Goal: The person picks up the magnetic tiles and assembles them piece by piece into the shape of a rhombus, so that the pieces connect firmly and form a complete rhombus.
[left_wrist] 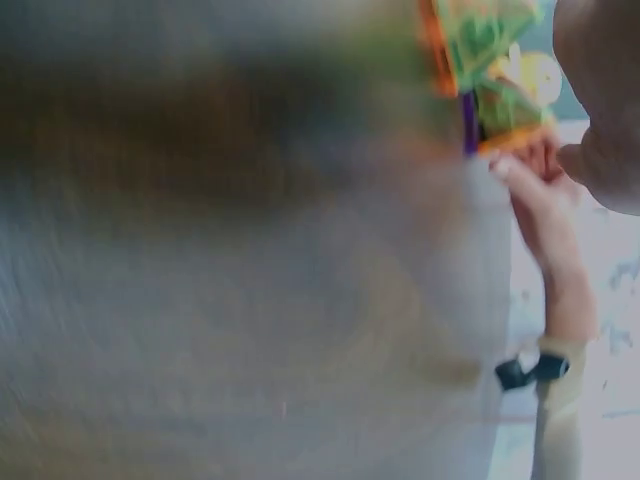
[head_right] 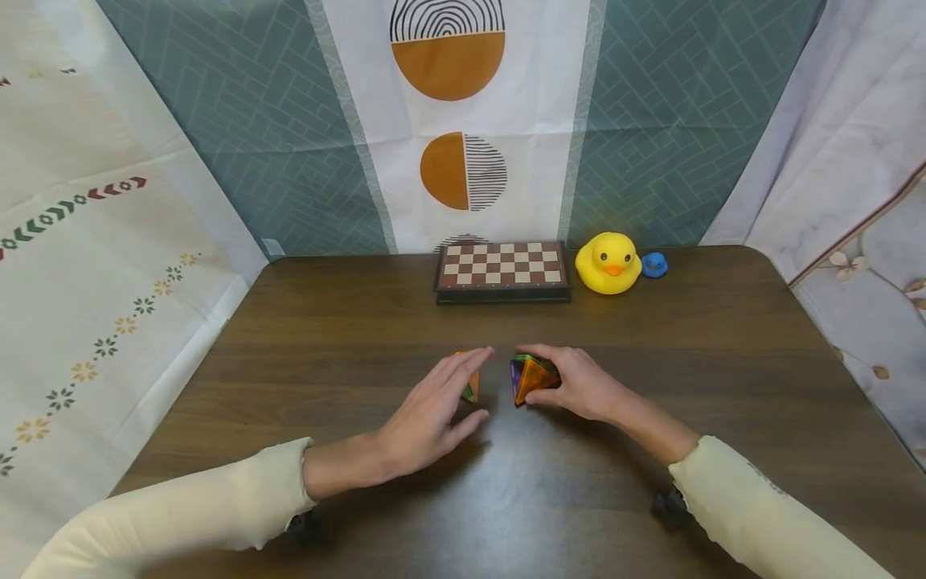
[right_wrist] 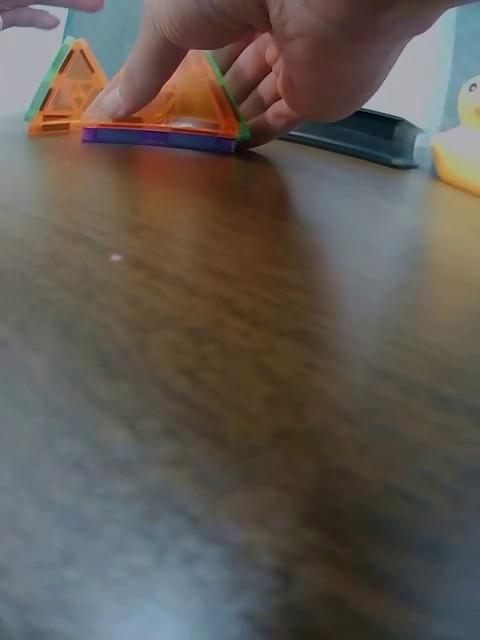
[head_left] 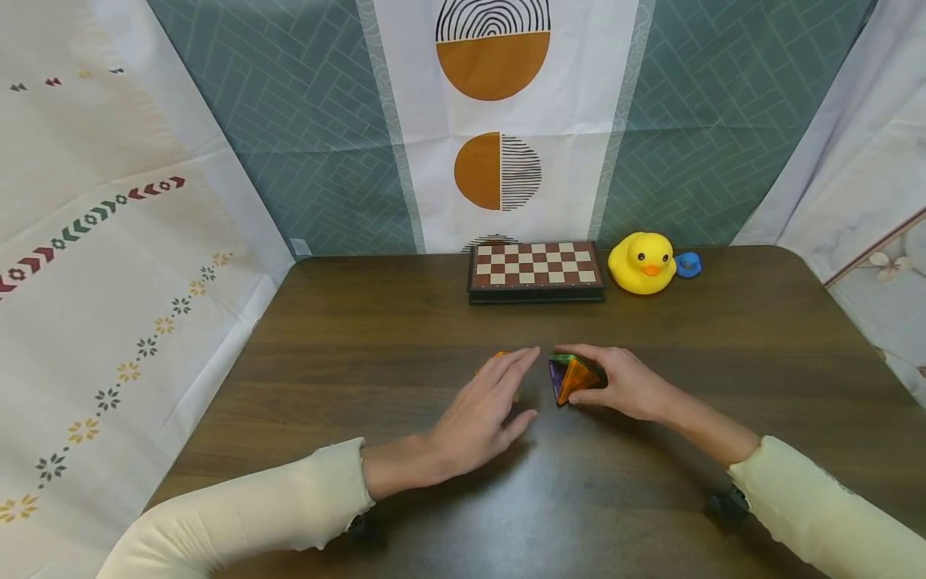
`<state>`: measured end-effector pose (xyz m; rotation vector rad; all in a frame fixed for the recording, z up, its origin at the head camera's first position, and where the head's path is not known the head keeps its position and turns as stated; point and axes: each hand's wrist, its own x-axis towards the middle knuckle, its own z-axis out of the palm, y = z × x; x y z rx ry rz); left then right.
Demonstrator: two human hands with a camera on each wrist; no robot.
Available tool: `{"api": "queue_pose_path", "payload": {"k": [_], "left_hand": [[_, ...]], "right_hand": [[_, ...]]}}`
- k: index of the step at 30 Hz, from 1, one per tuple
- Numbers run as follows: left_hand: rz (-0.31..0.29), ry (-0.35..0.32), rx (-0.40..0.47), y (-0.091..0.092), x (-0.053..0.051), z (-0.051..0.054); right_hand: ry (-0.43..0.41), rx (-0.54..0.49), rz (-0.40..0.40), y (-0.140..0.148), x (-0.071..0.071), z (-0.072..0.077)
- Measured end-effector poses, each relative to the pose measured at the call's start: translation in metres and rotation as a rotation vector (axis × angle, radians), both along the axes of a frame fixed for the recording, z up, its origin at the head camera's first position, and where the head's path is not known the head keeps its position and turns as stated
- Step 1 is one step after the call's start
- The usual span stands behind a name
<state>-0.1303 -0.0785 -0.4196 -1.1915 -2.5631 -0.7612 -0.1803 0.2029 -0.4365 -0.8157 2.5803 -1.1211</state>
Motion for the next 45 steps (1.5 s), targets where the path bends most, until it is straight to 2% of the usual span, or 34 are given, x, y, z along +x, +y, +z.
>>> {"api": "queue_pose_path", "payload": {"k": [3,7,11,17,22,29,35,45], "left_hand": [[0.001,0.016,0.032,-0.013,-0.013,0.004],[0.040,0.011,0.047,-0.029,-0.029,0.004],[0.075,-0.070,0.061,-0.041,-0.043,-0.003],[0.087,-0.229,0.083,-0.053,-0.054,-0.015],[0.095,-0.321,0.097,-0.056,-0.057,-0.022],[0.103,-0.386,0.098,-0.058,-0.059,-0.029],[0.112,-0.385,0.095,-0.058,-0.060,-0.033],[0.093,-0.386,0.138,-0.059,-0.060,-0.036]], "right_hand": [[-0.004,-0.017,-0.015,0.004,0.001,0.002],[-0.003,-0.038,-0.052,0.008,0.002,0.005],[0.018,-0.031,-0.101,0.011,0.003,0.007],[0.040,-0.020,-0.154,0.014,0.005,0.008],[0.056,-0.020,-0.177,0.016,0.006,0.005],[0.061,-0.013,-0.204,0.017,0.007,0.002],[0.049,-0.028,-0.208,0.018,0.008,0.000],[0.043,-0.046,-0.209,0.018,0.009,-0.002]]}}
